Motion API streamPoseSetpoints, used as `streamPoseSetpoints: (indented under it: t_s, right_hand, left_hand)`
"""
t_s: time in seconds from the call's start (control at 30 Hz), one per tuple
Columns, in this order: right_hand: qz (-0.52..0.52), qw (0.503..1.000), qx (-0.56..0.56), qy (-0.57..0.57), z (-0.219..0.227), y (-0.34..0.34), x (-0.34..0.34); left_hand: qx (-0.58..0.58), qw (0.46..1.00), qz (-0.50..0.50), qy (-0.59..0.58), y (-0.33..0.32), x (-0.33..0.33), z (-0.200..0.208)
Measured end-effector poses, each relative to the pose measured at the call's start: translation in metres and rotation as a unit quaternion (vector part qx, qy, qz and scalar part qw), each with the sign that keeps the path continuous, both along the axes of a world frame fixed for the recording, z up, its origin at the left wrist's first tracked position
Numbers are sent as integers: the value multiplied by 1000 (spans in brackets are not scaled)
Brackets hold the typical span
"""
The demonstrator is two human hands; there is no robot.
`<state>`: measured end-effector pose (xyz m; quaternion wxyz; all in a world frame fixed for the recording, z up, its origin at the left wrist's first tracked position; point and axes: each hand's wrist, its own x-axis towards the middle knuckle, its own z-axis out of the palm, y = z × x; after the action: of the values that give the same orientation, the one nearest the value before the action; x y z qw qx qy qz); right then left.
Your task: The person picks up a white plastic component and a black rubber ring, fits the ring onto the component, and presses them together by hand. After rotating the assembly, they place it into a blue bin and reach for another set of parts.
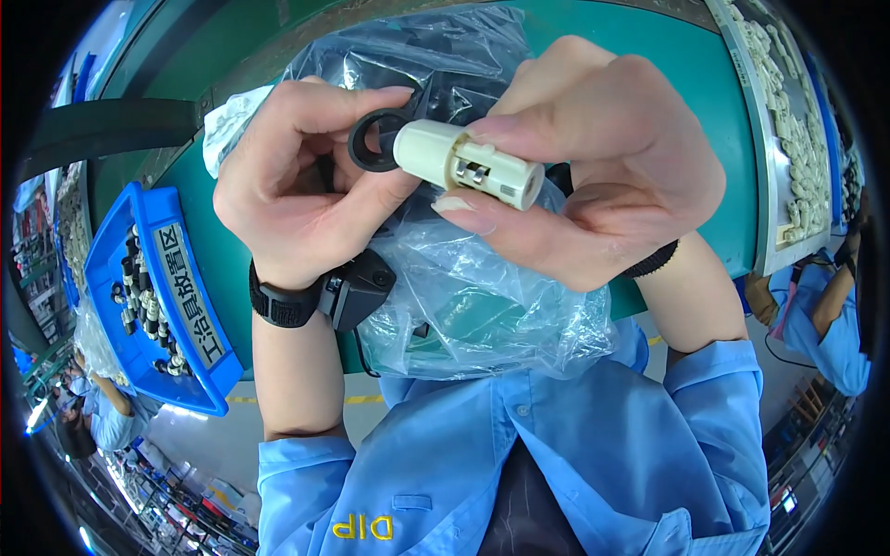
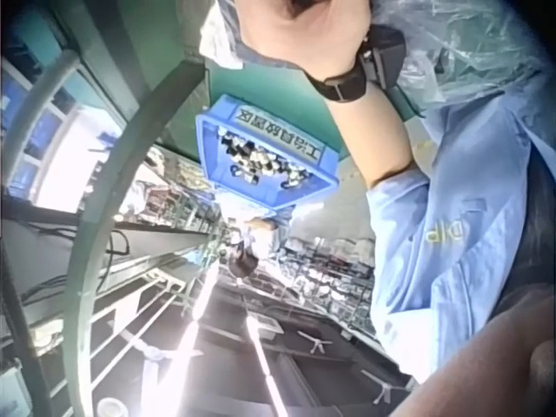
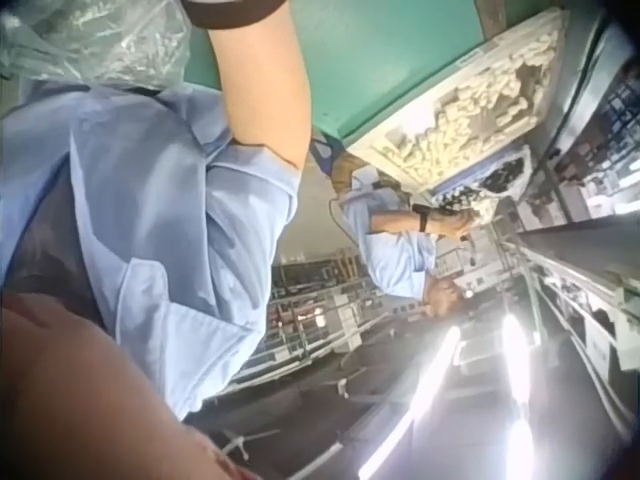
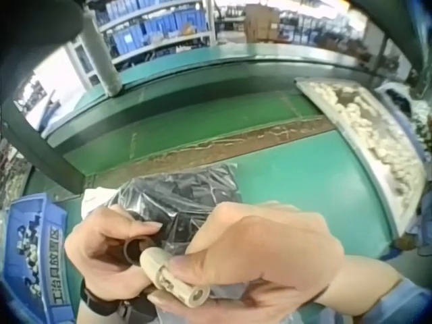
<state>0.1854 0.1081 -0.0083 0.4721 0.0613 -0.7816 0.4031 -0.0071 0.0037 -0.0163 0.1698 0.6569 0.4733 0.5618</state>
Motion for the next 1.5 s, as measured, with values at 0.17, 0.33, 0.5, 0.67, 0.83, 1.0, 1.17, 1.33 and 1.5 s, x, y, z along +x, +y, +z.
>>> streamPoseSetpoints:
  t_s: [0.17, 0.33, 0.5, 0.67, 0.83, 1.0, 1.17, 1.33, 1.5]
  right_hand:
    - [27, 999, 15, 16, -3, 2, -1]
    - [35, 999, 2, 22, -5, 0, -7]
    - [29, 998, -9, 58, -18, -10, -17]
    - [-75, 992, -62, 81, -19, -18, -23]
    - [-79, 993, -62, 64, -20, -19, -20]
    - [25, 997, 67, 36, -7, 0, -10]
    - [-8, 999, 5, 50, -14, -11, -14]
    - [-18, 998, 27, 54, -11, -3, -14]
    - [-30, 994, 75, 73, -11, -5, -16]
  left_hand:
    - [9, 1000, -1, -1, 0, 1, -2]
    - [-3, 1000, 4, 8, -1, 2, 0]
    - [21, 999, -4, 47, 3, -1, 0]
    - [-6, 1000, 2, 22, 1, 1, 1]
    - [-11, 1000, 1, 10, -1, 2, 1]
    - [5, 1000, 3, 14, 2, 3, 1]
    - [2, 1000, -2, 0, 1, 3, 0]
    - [-8, 1000, 0, 26, 1, 2, 1]
    - [-5, 999, 3, 38, 1, 2, 3]
